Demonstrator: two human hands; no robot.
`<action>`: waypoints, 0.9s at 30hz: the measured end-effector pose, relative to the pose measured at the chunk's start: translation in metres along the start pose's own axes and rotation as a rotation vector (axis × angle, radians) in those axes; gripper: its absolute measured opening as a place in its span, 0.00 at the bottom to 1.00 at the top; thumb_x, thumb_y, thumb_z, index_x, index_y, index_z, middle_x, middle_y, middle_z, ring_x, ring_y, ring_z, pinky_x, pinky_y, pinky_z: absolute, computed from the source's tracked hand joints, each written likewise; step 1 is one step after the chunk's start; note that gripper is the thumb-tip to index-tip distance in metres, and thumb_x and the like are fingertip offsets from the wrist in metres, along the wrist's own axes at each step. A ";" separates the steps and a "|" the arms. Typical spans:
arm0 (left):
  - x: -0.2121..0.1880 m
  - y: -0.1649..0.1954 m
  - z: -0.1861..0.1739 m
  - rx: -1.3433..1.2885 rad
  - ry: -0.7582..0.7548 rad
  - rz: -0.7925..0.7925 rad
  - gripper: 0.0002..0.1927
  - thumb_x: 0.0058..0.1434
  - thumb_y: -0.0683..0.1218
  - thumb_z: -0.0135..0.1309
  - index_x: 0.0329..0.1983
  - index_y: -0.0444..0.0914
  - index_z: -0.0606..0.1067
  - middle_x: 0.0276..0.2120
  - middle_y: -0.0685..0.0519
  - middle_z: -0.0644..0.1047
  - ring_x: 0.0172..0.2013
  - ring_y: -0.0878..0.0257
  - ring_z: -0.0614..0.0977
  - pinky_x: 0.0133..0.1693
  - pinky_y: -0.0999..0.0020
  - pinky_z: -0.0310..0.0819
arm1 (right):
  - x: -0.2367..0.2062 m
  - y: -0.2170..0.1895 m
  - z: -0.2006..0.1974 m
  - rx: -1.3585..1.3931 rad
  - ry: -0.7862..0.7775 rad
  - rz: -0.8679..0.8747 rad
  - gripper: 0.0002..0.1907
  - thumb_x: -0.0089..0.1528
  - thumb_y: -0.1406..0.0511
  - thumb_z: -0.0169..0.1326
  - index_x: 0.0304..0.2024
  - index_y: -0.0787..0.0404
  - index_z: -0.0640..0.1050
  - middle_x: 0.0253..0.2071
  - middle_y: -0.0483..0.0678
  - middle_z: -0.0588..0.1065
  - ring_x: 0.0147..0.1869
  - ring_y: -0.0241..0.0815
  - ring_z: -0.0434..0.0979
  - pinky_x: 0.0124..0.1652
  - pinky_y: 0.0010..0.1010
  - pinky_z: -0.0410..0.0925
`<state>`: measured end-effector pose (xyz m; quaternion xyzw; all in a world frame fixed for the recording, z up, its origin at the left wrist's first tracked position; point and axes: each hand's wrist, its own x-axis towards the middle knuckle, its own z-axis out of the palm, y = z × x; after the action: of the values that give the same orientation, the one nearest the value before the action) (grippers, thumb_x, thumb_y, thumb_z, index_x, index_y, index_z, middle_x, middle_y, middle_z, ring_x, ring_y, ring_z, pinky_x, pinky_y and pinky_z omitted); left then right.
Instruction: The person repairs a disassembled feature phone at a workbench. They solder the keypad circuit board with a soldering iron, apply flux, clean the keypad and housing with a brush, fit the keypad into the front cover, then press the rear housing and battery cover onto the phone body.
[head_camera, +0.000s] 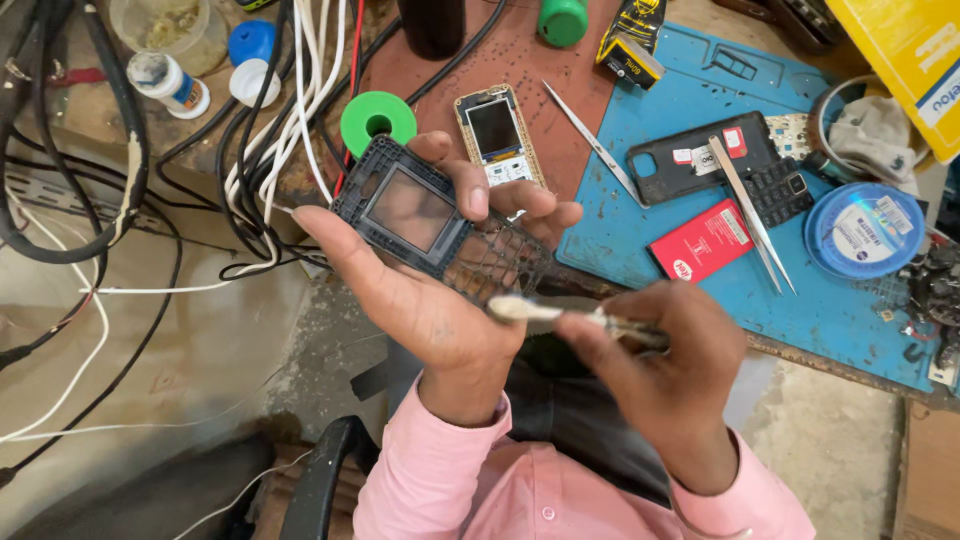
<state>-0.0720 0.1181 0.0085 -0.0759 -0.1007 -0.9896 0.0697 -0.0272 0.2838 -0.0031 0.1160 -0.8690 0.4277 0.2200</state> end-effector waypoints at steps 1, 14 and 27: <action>0.000 0.000 0.001 0.009 0.001 0.004 0.47 0.71 0.79 0.25 0.56 0.32 0.67 0.33 0.49 0.70 0.39 0.45 0.83 0.47 0.37 0.78 | 0.000 0.000 0.000 -0.019 0.025 0.041 0.19 0.53 0.64 0.75 0.33 0.63 0.75 0.28 0.45 0.74 0.26 0.31 0.70 0.28 0.24 0.61; -0.010 -0.011 0.022 0.124 0.087 0.070 0.49 0.68 0.80 0.22 0.54 0.34 0.69 0.36 0.40 0.77 0.40 0.39 0.82 0.50 0.37 0.76 | -0.003 -0.008 0.023 -0.112 0.267 -0.001 0.20 0.61 0.62 0.76 0.39 0.64 0.76 0.31 0.47 0.75 0.31 0.37 0.73 0.32 0.25 0.64; -0.012 -0.014 0.008 0.095 0.132 0.028 0.47 0.68 0.81 0.26 0.49 0.35 0.70 0.31 0.40 0.77 0.31 0.43 0.80 0.36 0.52 0.75 | -0.002 -0.006 0.019 -0.170 0.237 -0.093 0.20 0.60 0.61 0.77 0.38 0.63 0.76 0.33 0.47 0.75 0.33 0.41 0.72 0.34 0.28 0.63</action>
<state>-0.0614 0.1353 0.0117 -0.0087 -0.1418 -0.9854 0.0936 -0.0284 0.2656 -0.0104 0.0856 -0.8639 0.3525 0.3495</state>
